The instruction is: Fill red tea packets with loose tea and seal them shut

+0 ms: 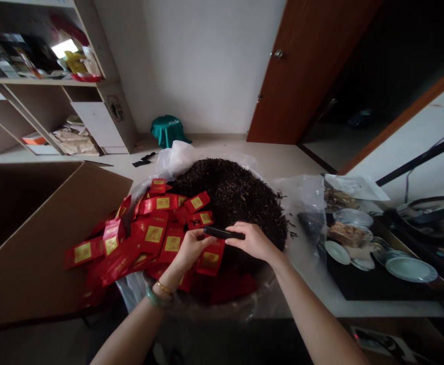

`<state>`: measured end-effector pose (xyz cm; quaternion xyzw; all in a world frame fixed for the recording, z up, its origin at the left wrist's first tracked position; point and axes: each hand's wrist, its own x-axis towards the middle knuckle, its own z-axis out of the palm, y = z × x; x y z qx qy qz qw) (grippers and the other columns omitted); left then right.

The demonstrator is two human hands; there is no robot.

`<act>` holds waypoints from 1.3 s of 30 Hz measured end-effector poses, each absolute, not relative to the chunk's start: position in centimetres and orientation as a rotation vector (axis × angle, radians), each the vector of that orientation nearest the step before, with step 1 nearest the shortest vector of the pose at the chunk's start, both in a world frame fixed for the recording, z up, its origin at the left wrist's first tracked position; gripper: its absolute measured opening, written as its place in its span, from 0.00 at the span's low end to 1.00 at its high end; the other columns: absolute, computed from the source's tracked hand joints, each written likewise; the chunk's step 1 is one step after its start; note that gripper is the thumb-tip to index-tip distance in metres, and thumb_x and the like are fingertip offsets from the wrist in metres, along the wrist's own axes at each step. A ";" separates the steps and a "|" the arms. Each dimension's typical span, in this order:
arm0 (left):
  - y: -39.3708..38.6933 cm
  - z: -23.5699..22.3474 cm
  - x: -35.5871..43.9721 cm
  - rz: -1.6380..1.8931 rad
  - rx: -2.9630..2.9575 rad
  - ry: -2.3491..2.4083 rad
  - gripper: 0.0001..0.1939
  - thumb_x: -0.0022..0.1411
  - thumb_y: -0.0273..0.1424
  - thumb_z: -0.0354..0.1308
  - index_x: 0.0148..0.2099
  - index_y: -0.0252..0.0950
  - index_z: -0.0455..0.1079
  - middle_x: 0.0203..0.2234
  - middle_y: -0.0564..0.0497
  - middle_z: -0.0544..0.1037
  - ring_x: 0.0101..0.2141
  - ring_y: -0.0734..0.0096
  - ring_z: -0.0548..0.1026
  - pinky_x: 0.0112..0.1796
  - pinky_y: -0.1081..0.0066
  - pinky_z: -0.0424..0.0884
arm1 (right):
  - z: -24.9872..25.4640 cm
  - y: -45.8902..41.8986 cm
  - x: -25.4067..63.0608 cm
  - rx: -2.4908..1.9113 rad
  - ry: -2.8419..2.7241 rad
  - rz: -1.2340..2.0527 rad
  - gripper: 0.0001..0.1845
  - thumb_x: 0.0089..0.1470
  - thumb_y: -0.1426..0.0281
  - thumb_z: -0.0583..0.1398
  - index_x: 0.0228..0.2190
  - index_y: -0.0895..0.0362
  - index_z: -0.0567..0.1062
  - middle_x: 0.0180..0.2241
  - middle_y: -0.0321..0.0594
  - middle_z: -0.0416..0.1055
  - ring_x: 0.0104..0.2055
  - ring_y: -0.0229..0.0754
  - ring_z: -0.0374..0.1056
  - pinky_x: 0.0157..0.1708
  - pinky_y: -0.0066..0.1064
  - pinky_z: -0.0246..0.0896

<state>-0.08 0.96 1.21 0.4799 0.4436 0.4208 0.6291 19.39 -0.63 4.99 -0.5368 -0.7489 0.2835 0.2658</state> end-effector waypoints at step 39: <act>0.3 1.3 -0.2 0.725 1.175 0.916 0.28 0.48 0.43 0.66 0.49 0.31 0.70 0.33 0.47 0.79 0.32 0.66 0.76 0.33 0.71 0.70 | 4.2 -0.7 17.7 -1.412 -1.349 1.083 0.26 0.40 0.67 0.63 0.43 0.55 0.64 0.27 0.32 0.71 0.27 0.39 0.68 0.30 0.32 0.66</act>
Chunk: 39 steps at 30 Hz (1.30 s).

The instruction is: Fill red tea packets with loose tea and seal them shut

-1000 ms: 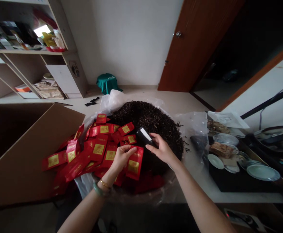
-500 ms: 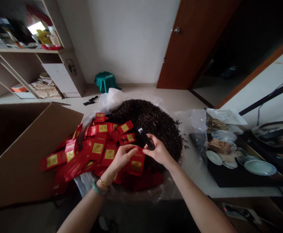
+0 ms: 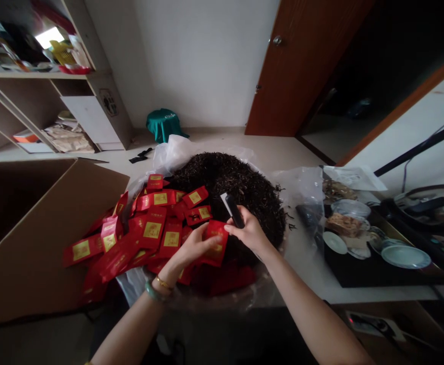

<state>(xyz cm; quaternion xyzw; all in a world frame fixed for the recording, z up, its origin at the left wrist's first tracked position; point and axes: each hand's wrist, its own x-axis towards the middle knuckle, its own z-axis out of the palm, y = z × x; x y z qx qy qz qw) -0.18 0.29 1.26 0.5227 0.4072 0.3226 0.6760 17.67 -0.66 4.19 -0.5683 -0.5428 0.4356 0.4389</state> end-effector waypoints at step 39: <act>-0.5 -1.4 0.5 0.380 2.010 0.955 0.09 0.46 0.33 0.65 0.34 0.41 0.78 0.30 0.49 0.81 0.35 0.61 0.75 0.41 0.69 0.67 | 1.8 1.7 23.9 -2.131 -2.108 0.774 0.20 0.45 0.67 0.65 0.42 0.58 0.74 0.39 0.45 0.77 0.40 0.48 0.73 0.35 0.29 0.62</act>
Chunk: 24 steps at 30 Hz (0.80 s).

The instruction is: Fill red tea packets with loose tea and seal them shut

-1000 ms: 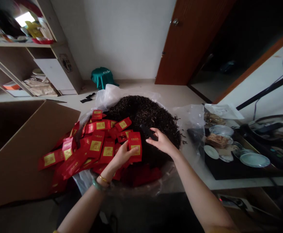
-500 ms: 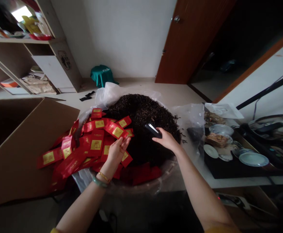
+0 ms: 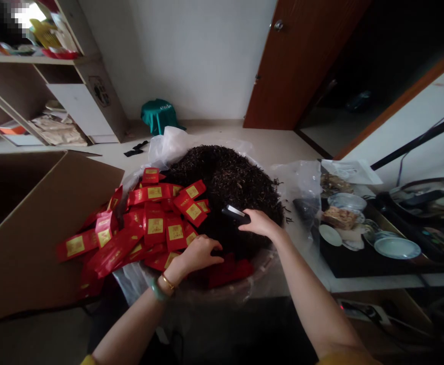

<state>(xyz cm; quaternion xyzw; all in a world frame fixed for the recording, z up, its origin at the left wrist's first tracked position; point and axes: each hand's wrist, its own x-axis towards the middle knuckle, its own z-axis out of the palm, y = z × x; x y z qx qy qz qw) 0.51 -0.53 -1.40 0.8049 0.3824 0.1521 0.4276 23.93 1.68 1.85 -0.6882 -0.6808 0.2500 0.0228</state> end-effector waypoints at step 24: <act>0.1 -0.4 -0.1 0.143 2.184 0.969 0.13 0.58 0.31 0.55 0.26 0.40 0.78 0.21 0.49 0.79 0.20 0.71 0.70 0.24 0.74 0.56 | 2.0 0.7 21.0 -1.779 -2.276 0.967 0.09 0.51 0.70 0.62 0.37 0.55 0.75 0.32 0.39 0.73 0.35 0.40 0.71 0.39 0.29 0.63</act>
